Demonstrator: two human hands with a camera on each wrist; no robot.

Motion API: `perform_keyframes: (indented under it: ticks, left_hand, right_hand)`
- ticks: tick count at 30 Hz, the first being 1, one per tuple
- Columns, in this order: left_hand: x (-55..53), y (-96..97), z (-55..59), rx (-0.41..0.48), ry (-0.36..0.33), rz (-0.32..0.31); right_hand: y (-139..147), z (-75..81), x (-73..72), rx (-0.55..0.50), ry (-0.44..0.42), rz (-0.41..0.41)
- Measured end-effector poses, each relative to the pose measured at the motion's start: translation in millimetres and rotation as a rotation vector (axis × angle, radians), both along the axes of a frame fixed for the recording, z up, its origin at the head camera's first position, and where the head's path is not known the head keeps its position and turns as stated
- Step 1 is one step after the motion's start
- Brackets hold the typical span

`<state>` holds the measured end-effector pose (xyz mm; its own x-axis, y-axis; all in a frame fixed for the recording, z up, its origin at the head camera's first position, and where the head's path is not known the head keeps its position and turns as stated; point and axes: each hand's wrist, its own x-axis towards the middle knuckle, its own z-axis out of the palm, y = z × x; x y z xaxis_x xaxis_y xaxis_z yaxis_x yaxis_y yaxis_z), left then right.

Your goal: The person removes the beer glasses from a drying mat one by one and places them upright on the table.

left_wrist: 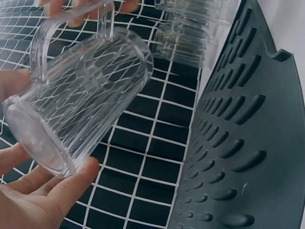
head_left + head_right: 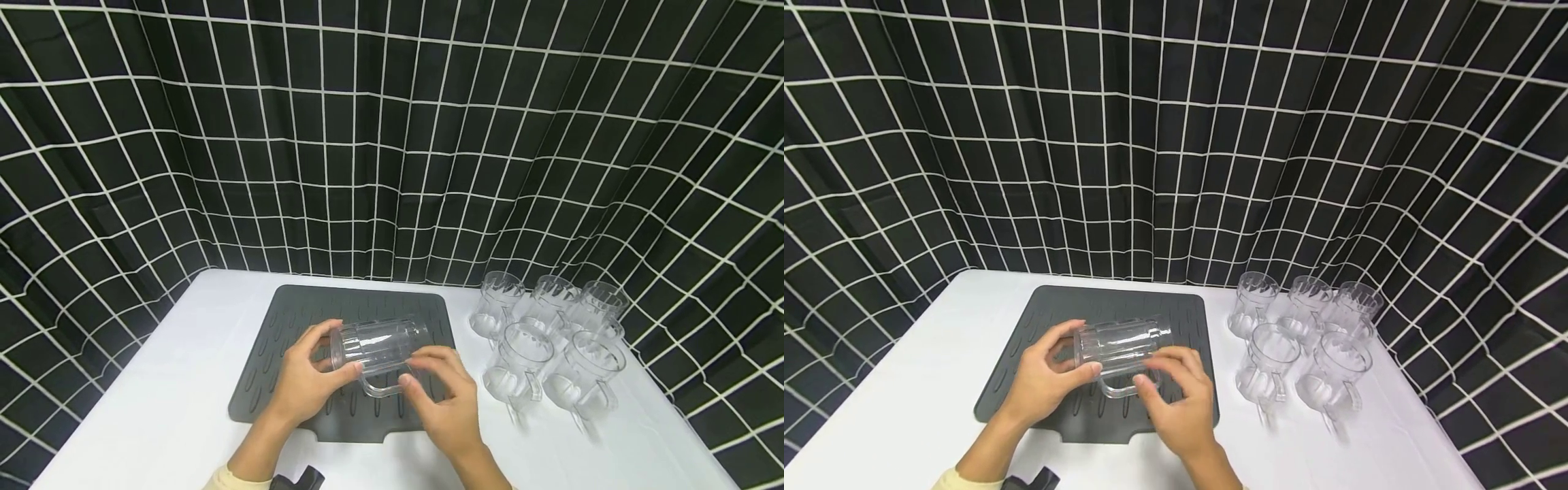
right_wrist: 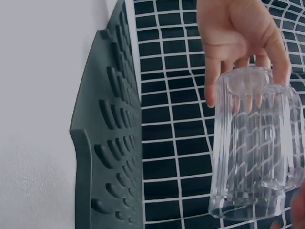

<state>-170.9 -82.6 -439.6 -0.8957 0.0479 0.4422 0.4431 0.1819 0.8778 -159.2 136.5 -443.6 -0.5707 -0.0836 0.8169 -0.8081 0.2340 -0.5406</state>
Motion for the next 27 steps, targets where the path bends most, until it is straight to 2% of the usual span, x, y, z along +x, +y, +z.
perform_keyframes:
  ticks: [3,5,7,9,12,16,21,24,27]
  left_hand:
    - [-0.7,0.6,0.6,0.033,0.028,0.027]
    - [-1.2,0.9,0.6,0.054,0.048,0.037]
    - [-1.3,1.6,0.2,0.073,0.072,0.049]
    - [-1.1,2.5,-0.6,0.08,0.101,0.07]
    - [-0.3,4.1,-1.1,0.084,0.112,0.078]
    - [-0.3,5.7,-1.3,0.076,0.065,0.034]
    - [0.8,7.4,-2.1,-0.032,0.022,-0.022]
    - [2.2,8.0,-3.3,-0.113,-0.008,-0.043]
    - [3.3,8.9,-5.0,-0.152,-0.037,-0.062]
  right_hand:
    - [2.6,0.9,2.2,-0.068,-0.221,-0.158]
    - [2.5,0.7,3.1,-0.061,-0.395,-0.238]
    - [0.9,0.5,3.6,-0.025,-0.543,-0.263]
    - [-2.1,0.7,4.4,0.029,-0.632,-0.246]
    - [-6.4,1.7,6.1,0.073,-0.682,-0.163]
    - [-7.5,3.9,7.9,-0.03,-0.719,-0.013]
    - [-4.1,6.8,9.1,-0.218,-0.729,0.157]
    - [-2.8,7.5,9.4,-0.267,-0.705,0.241]
    - [-2.6,8.6,9.9,-0.283,-0.675,0.309]
